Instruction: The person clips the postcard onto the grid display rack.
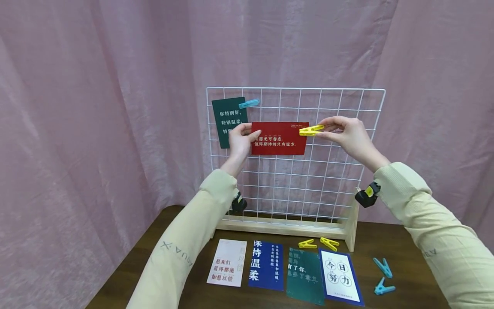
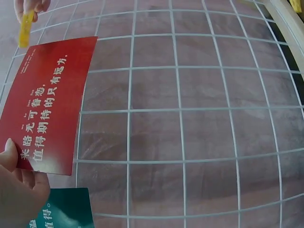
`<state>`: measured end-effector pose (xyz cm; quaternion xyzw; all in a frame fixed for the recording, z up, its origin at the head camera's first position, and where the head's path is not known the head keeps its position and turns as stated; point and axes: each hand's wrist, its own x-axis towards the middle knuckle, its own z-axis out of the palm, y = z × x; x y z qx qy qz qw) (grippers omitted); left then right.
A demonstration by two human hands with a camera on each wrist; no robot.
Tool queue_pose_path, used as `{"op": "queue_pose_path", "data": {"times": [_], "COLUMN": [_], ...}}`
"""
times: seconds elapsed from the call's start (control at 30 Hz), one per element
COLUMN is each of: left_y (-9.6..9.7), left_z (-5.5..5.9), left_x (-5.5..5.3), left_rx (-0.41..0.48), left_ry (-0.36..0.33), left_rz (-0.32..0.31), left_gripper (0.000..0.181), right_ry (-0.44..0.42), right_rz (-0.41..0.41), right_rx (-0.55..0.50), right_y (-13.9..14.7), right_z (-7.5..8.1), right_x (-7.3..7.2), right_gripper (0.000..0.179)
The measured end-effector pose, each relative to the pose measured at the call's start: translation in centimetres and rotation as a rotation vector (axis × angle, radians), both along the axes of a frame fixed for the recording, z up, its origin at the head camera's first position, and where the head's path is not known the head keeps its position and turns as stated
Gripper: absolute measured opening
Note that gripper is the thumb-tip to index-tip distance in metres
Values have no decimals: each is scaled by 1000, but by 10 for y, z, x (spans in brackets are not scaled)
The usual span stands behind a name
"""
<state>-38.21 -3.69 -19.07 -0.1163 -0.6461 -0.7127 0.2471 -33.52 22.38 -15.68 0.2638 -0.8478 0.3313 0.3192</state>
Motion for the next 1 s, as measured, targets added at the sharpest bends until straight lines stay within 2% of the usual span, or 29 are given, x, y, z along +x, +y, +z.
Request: {"op": "queue_pose_path", "data": {"times": [0.13,0.2,0.33,0.47,0.57,0.7,0.87,1.0], "left_y": [5,7,8,8,9,12,14,14], "left_z": [4,7,11,14,14,14,15,17], "left_x": [-1,-2,-7,-12,-14,-13,-12,-14], "left_rx": [33,28,36,53,65,54,48,3], "left_ry": [-43,-53,-24,3,16,9,0,46], "left_rz": [8,0,-40,-55,-38,17,64,116], "left_gripper": [16,20,24,23,22,21,19,20], "right_ry": [53,53,55,94,149,207,244,229], "right_rz": [-33,-32,-41,-41,-18,-13,-37,-63], "right_rx": [20,17,14,26,38,45,62,66], "right_y": [-7,-10,-17,-26,-33,-40,-45,-48], "right_z": [10,15,24,32,35,36,41,47], "right_x": [-4,-6,-11,-16,-20,-25,-28,-28], "right_gripper": [26,26,26,25,23,21,19,18]}}
